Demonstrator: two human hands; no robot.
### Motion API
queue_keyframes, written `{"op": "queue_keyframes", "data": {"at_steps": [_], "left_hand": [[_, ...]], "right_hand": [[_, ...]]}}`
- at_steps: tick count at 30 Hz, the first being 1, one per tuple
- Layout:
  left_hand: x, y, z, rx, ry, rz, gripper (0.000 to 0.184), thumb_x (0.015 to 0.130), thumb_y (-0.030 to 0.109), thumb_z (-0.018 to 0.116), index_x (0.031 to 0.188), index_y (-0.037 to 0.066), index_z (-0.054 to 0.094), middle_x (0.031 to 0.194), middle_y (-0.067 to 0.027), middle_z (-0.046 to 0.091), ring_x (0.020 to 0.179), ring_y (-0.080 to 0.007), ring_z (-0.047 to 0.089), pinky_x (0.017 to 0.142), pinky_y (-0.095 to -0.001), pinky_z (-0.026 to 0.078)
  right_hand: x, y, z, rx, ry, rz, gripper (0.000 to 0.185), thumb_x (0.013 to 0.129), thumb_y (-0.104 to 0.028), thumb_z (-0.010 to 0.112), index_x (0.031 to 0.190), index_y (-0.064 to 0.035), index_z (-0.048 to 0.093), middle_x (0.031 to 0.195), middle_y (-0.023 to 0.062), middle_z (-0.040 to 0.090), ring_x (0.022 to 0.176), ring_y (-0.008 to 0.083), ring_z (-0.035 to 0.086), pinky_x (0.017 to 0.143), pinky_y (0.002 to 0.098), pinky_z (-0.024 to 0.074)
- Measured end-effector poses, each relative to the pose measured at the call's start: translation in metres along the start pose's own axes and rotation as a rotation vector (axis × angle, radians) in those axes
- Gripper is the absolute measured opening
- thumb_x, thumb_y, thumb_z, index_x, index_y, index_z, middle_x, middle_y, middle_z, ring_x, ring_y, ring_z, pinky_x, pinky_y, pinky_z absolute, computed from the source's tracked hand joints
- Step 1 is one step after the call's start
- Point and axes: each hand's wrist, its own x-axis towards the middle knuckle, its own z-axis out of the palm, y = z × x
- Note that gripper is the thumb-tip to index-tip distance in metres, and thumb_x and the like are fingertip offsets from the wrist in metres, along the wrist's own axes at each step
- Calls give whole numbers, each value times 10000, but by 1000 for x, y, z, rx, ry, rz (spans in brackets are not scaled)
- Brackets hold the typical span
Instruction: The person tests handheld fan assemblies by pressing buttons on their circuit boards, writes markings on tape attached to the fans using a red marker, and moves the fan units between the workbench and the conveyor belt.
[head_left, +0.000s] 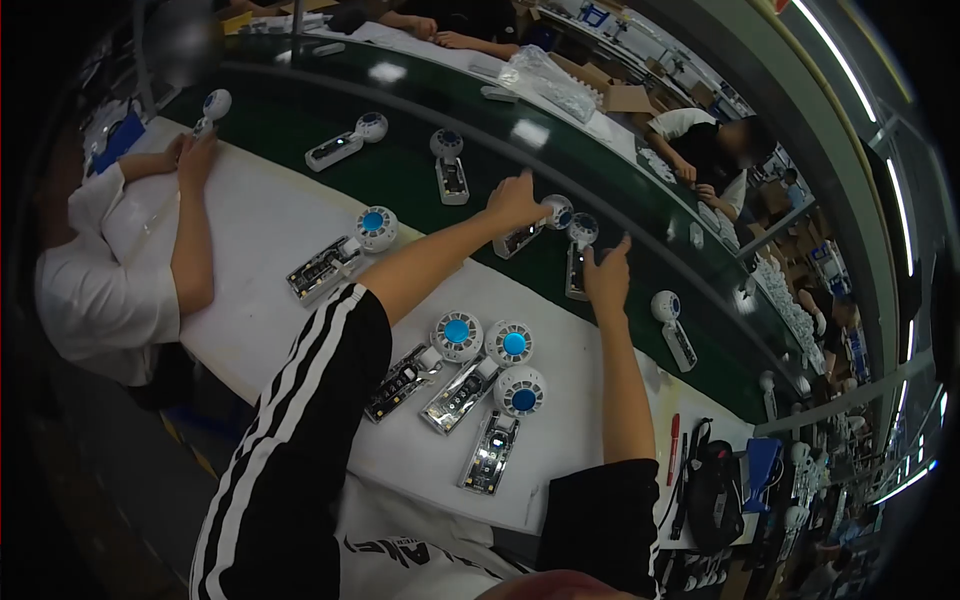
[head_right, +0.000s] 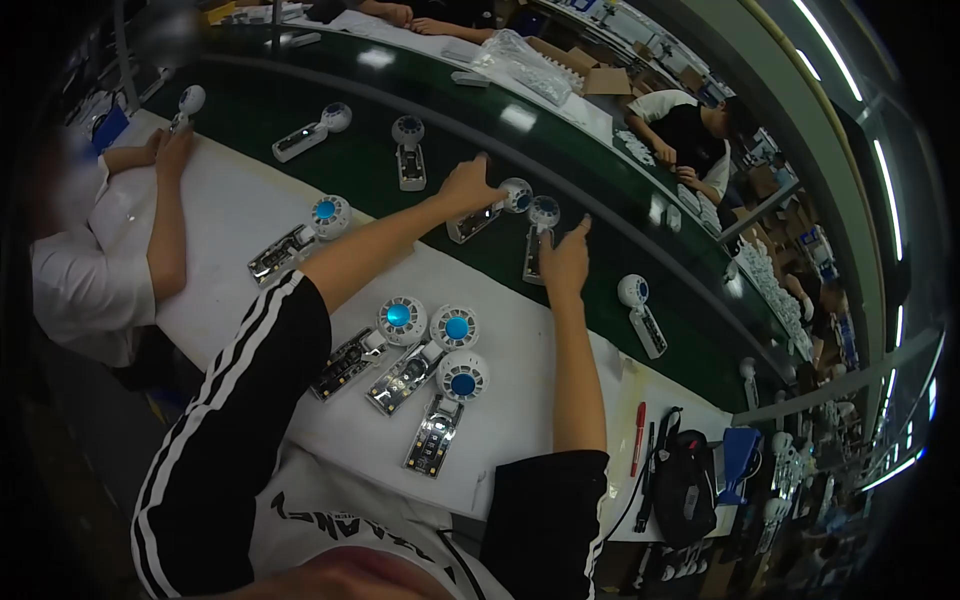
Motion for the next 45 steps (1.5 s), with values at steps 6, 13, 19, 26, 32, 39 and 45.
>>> {"op": "queue_keyframes", "data": {"at_steps": [6,13,19,26,32,39,45], "left_hand": [[11,-35,-74,445,219,-275,588,715,372,672,1141,-9,534,1192,-201,512,1136,-334,447,868,-483,409],[37,-99,-90,52,-19,-734,520,639,323,756,1070,67,622,1111,-110,595,1013,-276,580,824,-457,466],[36,-84,-86,-124,-77,-594,411,661,300,721,945,21,619,908,-130,635,718,-263,648,611,-370,557],[-7,-3,-88,-844,-128,-331,275,822,227,556,912,-33,554,864,-159,618,731,-236,633,634,-361,540],[-52,38,-38,-1081,-294,-187,271,879,202,411,1032,-14,468,991,-143,591,768,-173,591,658,-319,516],[-86,22,7,-1020,-382,-234,266,874,163,393,1097,17,398,1025,-142,578,723,-184,590,588,-305,505],[-98,1,24,-1076,-416,-189,263,867,134,387,1097,7,394,1006,-149,571,680,-202,580,541,-336,487]], "right_hand": [[5,98,-73,-280,53,-163,529,785,-185,600,1230,49,435,1188,254,513,1079,383,513,922,423,409],[2,152,-110,-390,-458,79,590,694,-354,684,1064,74,513,996,255,588,931,371,587,771,418,462],[16,177,-90,-340,-562,331,476,667,-389,725,816,39,577,592,101,569,521,211,575,513,345,445],[-21,77,-79,869,-425,612,300,816,-271,640,904,7,572,771,113,601,628,147,580,525,252,473],[-48,11,-26,1421,-274,525,237,853,-164,436,1018,3,470,935,130,595,736,166,556,641,289,476],[-72,3,5,1364,-247,407,301,844,-115,418,1127,-22,380,1010,143,580,806,182,559,706,326,482],[-73,9,9,1355,-266,385,311,880,-123,407,1173,-32,355,1055,124,575,804,154,580,687,293,502]]}}
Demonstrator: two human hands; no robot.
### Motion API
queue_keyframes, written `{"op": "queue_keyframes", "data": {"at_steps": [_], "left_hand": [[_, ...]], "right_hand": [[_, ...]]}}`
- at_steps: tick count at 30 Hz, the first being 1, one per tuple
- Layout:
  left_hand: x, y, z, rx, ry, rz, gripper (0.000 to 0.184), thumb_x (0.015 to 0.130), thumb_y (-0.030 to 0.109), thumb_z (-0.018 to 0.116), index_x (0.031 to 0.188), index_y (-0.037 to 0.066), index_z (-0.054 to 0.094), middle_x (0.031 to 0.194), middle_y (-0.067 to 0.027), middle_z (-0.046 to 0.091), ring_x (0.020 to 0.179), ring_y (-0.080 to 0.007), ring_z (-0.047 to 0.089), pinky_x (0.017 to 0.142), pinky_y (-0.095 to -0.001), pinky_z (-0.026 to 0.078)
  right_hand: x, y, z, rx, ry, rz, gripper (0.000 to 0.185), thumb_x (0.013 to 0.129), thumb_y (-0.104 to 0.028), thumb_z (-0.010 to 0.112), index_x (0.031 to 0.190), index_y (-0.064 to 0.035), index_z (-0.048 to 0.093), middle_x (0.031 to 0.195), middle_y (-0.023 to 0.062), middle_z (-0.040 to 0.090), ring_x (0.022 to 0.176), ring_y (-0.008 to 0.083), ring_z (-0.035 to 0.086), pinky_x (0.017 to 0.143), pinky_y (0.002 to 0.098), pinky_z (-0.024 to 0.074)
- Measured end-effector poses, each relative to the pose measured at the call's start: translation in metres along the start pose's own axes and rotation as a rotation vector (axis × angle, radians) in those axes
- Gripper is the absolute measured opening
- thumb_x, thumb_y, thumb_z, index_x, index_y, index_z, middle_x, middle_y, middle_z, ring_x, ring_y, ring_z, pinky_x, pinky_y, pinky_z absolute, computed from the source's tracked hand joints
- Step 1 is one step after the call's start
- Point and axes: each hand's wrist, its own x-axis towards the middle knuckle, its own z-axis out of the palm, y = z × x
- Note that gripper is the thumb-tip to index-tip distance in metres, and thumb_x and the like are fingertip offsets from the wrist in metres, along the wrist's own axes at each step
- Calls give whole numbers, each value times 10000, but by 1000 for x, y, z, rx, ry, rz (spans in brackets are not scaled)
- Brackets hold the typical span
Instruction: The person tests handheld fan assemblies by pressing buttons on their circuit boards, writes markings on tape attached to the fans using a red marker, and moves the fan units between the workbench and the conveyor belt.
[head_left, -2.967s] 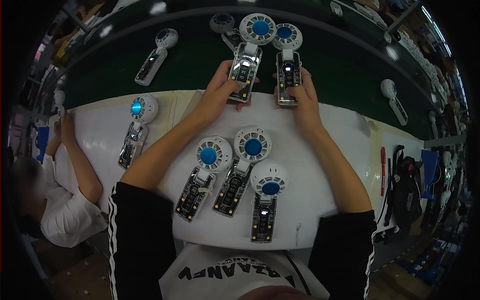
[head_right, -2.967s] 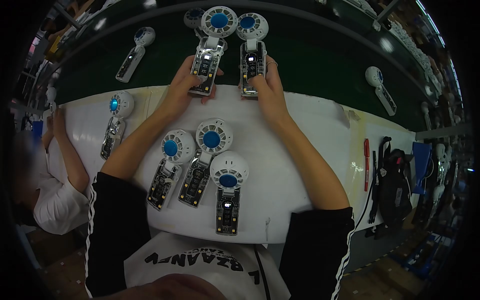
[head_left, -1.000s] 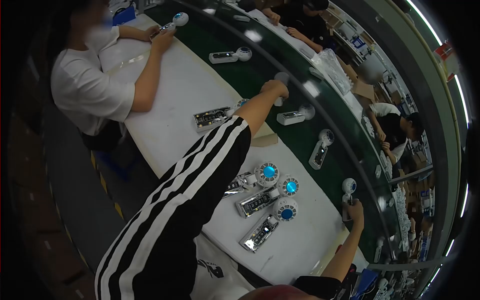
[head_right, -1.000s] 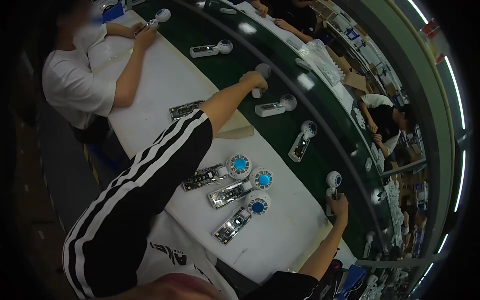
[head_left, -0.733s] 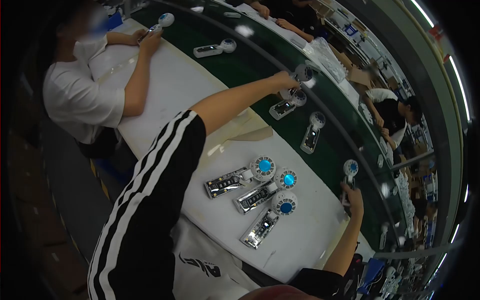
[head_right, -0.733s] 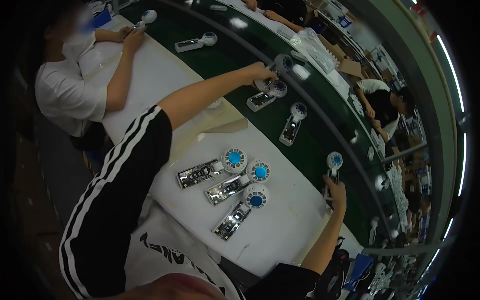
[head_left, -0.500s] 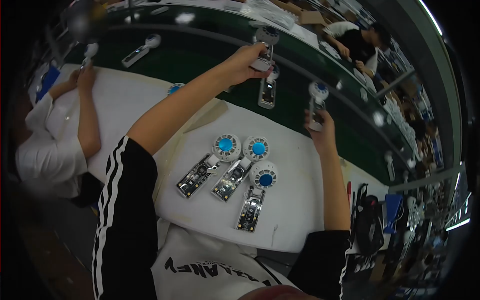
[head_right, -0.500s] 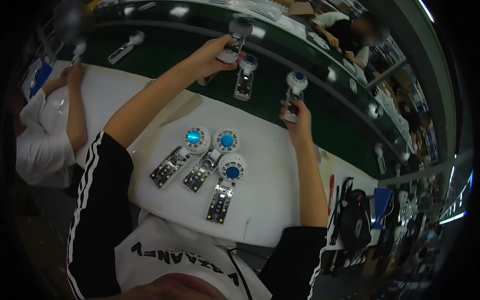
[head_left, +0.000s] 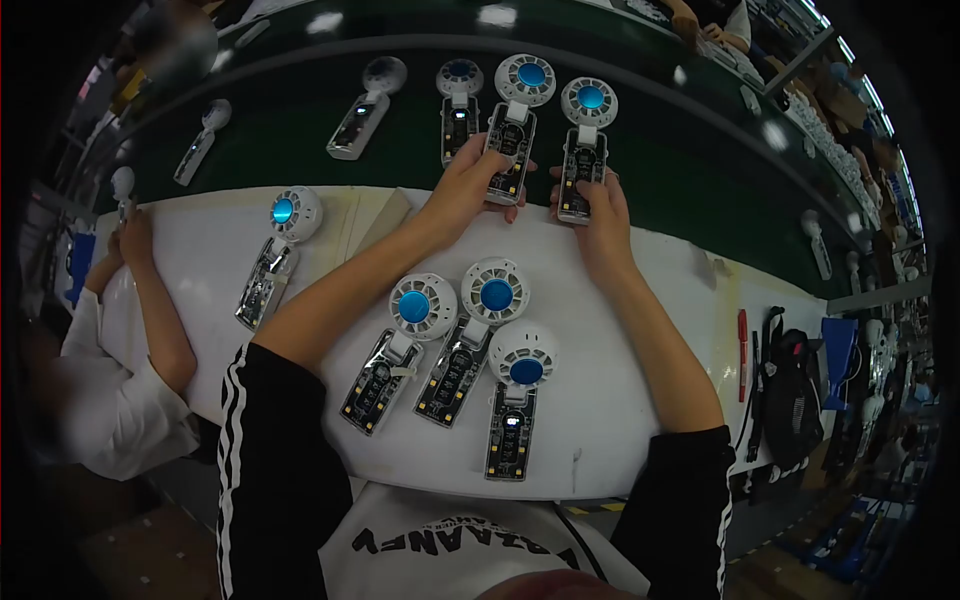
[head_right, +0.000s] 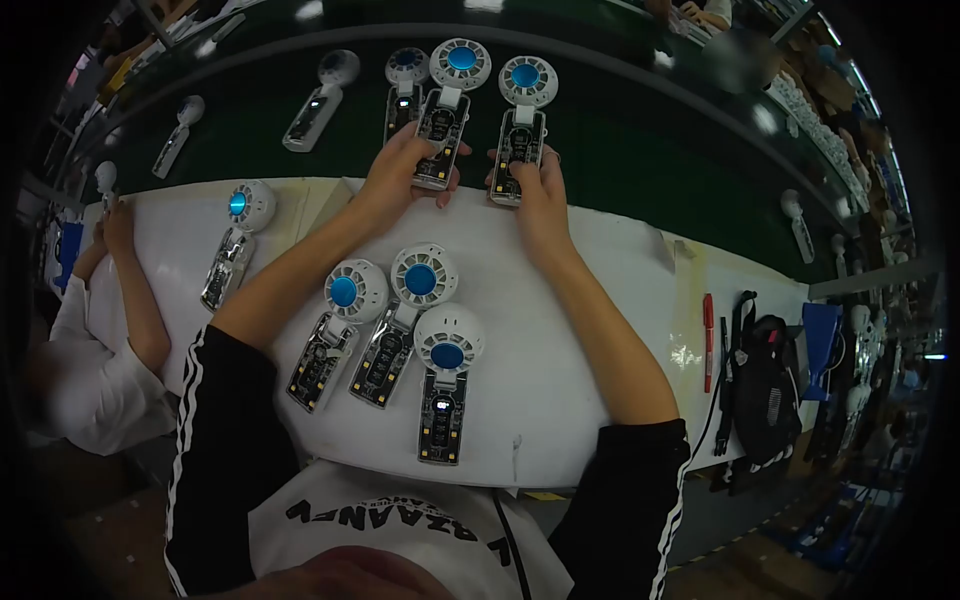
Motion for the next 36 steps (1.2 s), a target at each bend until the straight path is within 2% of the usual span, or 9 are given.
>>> {"op": "queue_keyframes", "data": {"at_steps": [4,6,16,18,21,36], "left_hand": [[-1,-7,-2,-4,-17,-53,266,865,125,372,1100,1,393,1001,-151,562,666,-206,566,500,-331,454],[1,-7,-4,9,-35,3,272,865,121,359,1108,3,392,1015,-157,555,657,-207,556,484,-319,428],[-2,-8,-2,57,-74,48,293,864,126,356,1135,19,385,1065,-176,544,658,-217,570,461,-306,428],[-2,-7,-1,77,-93,47,299,864,128,351,1141,20,379,1085,-181,538,655,-217,577,454,-298,429],[-1,-10,-5,109,-110,54,306,866,130,349,1150,21,375,1084,-177,534,646,-211,572,446,-294,424],[-2,-10,-4,104,-90,52,319,867,125,347,1167,19,364,1067,-163,529,628,-198,553,450,-280,408]], "right_hand": [[0,2,-3,-18,34,12,341,878,-119,415,1200,-33,342,1062,124,575,812,144,579,687,282,506],[2,5,-4,-6,-2,-12,370,874,-113,420,1221,-26,327,1069,126,574,814,138,579,684,274,507],[0,3,-3,-42,-24,-50,364,866,-131,431,1201,-15,347,1071,136,570,815,144,576,694,283,508],[-2,0,-2,63,-11,46,358,868,-135,423,1198,-14,354,1073,141,569,824,158,578,706,304,509],[-4,2,-1,80,-31,33,360,870,-136,418,1201,-12,351,1072,146,569,834,169,580,716,318,508],[-4,3,-2,41,-53,11,349,874,-135,414,1192,-9,345,1043,136,579,809,150,591,690,298,522]]}}
